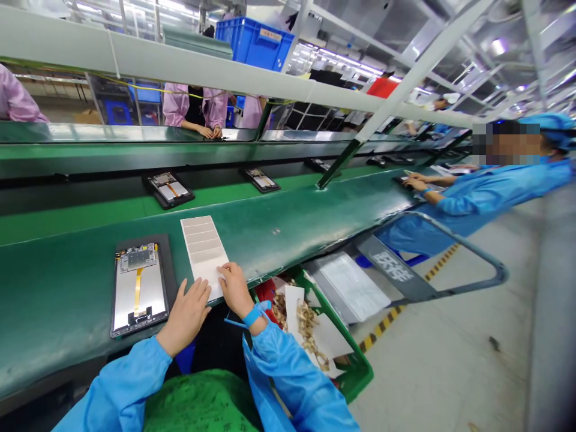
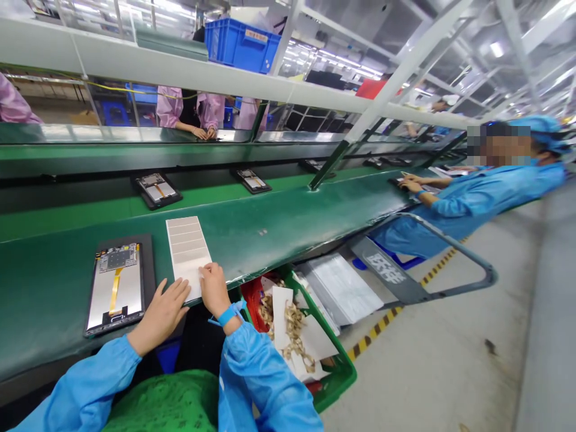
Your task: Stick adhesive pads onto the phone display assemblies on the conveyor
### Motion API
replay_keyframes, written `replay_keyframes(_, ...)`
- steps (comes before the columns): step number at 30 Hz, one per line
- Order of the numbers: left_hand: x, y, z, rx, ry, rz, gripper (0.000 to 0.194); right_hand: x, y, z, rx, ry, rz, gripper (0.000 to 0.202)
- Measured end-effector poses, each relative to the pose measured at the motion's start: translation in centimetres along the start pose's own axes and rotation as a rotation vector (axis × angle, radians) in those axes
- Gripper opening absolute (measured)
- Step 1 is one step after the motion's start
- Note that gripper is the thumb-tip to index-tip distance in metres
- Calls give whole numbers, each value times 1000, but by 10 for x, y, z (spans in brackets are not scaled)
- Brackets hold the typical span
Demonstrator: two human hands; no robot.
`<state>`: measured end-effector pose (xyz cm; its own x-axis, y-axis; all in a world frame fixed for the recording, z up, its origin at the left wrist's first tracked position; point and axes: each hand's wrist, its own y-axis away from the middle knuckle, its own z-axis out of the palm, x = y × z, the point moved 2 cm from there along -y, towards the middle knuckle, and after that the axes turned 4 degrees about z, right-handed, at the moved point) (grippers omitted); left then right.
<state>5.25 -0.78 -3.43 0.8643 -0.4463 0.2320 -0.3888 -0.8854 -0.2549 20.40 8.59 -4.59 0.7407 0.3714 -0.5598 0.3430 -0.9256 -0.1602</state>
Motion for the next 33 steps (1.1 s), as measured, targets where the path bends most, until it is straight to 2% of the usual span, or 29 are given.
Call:
replay_keyframes(3,-2,4,1,-5,-14,7,43,-3,3,1,22,-11,-23,31)
replay_keyframes(7,0,4,1,-10,-12,9,45,-6,2,-2,92,-73,-19,14)
replay_keyframes(11,3,0,3,-11,3,-24,51,-11,-1,-23,238,-190,4,14)
replay_keyframes(13,5,-1,0,-8,31,-32,54,-19,-5,-33,302,-367,53,16)
replay_keyframes(14,6,-1,-4,4,49,-27,53,-26,-9,-36,288,-477,66,17)
replay_keyframes(16,5,6,-17,51,77,-2,49,-51,-21,-32,163,-660,31,16)
replay_keyframes(18,-1,22,-34,121,81,9,41,-86,-35,-16,29,-737,-62,14)
replay_keyframes(20,-16,46,-52,191,63,-37,35,-120,-50,9,-52,-707,-148,11)
replay_keyframes(22,-38,72,-66,261,37,-136,35,-148,-64,40,-115,-614,-188,8)
replay_keyframes(24,-64,96,-73,318,7,-246,37,-166,-77,71,-167,-529,-189,9)
replay_keyframes(26,-89,112,-75,349,-25,-323,39,-174,-86,94,-194,-485,-174,11)
replay_keyframes(28,-109,119,-73,353,-54,-359,41,-177,-91,107,-196,-463,-156,12)
replay_keyframes(30,-122,119,-70,346,-77,-371,43,-176,-93,114,-185,-446,-133,12)
replay_keyframes(33,-130,115,-67,331,-95,-365,46,-175,-92,118,-149,-439,-87,10)
